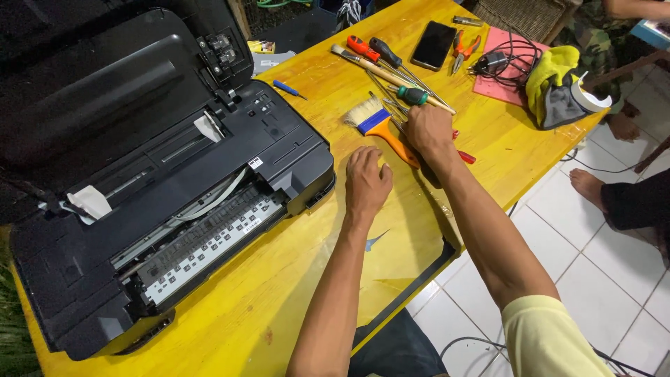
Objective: The person uses a brush to clean the exterior and interior surfaces of a disassembled printer. They then use a screwdriver to remove a small part, flip the printer over, and continue brushing the bottom and inside of the casing.
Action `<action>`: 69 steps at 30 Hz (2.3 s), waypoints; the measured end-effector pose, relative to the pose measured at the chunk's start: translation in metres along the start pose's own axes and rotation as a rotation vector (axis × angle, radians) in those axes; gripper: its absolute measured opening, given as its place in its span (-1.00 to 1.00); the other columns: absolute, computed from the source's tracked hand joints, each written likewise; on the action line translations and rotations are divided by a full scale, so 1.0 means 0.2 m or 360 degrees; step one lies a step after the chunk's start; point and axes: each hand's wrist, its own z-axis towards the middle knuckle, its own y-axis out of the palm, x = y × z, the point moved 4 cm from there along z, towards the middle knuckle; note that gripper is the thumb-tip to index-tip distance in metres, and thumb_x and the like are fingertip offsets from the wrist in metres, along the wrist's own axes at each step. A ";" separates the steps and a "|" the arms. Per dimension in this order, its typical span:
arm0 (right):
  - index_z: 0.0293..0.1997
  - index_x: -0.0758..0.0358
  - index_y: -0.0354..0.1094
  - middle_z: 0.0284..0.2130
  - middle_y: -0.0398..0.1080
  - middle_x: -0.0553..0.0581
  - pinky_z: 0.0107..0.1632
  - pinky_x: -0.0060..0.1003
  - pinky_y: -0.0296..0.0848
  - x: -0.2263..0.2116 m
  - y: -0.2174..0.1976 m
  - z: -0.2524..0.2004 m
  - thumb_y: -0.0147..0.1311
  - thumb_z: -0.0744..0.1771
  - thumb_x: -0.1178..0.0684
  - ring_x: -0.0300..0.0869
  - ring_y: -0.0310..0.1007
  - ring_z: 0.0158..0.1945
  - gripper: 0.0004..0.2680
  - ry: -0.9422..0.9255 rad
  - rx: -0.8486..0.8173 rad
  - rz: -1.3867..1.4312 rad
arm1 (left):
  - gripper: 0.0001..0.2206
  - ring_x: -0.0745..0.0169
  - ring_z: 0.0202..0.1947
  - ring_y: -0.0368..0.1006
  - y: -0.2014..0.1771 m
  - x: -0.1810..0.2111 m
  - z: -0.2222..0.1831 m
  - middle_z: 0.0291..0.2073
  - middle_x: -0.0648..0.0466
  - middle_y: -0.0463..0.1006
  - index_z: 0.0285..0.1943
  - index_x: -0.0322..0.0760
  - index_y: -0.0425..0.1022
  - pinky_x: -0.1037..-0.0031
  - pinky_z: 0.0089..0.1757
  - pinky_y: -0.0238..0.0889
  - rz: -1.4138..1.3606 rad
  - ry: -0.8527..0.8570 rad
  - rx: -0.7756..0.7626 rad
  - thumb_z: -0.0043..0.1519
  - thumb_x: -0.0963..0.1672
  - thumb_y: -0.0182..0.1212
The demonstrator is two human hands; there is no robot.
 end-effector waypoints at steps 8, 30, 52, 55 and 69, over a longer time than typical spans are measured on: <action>-0.32 0.24 0.62 -0.49 0.55 0.27 -0.31 -0.01 0.59 0.05 -0.20 0.00 0.21 0.25 0.03 0.15 0.63 -0.37 -0.87 0.0114 -0.0039 0.0079 | -0.80 -0.12 0.14 0.45 0.02 -0.02 0.00 -0.12 -0.10 0.53 -0.04 -0.39 0.48 0.11 0.17 0.25 -0.0006 0.0027 0.0052 0.19 -0.18 0.14; -0.02 0.06 0.49 -0.31 0.59 0.16 -0.11 0.00 0.53 -0.72 -0.50 -1.10 -0.03 0.39 0.02 0.10 0.61 -0.19 -0.84 0.0319 -0.0115 0.1787 | -0.72 -0.13 -0.16 0.48 -0.99 -0.06 -0.40 -0.20 -0.11 0.56 0.02 -0.36 0.52 0.17 -0.11 0.30 0.0403 -0.0224 0.0407 0.11 -0.29 0.16; 0.00 0.27 0.51 -0.34 0.52 0.36 -0.15 0.14 0.50 -0.55 -0.51 -0.94 -0.01 0.38 0.11 0.28 0.55 -0.22 -0.82 0.0188 0.0258 0.1313 | -0.81 0.13 -0.20 0.47 -0.91 -0.10 -0.43 -0.32 0.15 0.50 -0.24 -0.18 0.55 0.30 -0.24 0.30 0.0925 0.0049 0.0389 0.24 -0.02 0.32; -0.02 0.19 0.54 -0.37 0.52 0.30 -0.12 0.08 0.51 -0.53 -0.47 -0.88 0.01 0.38 0.09 0.25 0.56 -0.22 -0.83 0.0096 0.0233 0.1414 | -0.81 0.12 -0.21 0.47 -0.91 -0.11 -0.42 -0.33 0.15 0.49 -0.25 -0.20 0.54 0.29 -0.23 0.30 0.0886 0.0032 0.0381 0.25 -0.03 0.30; -0.15 0.04 0.52 -0.50 0.57 0.08 -0.35 -0.15 0.51 -0.75 -0.52 -1.09 0.02 0.38 0.02 0.00 0.58 -0.44 -0.88 0.0100 0.0226 0.1688 | -0.70 0.22 -0.21 0.49 -0.86 -0.15 -0.41 -0.49 0.20 0.51 -0.33 -0.14 0.57 0.36 -0.18 0.23 0.0889 -0.0094 0.0424 0.29 0.08 0.24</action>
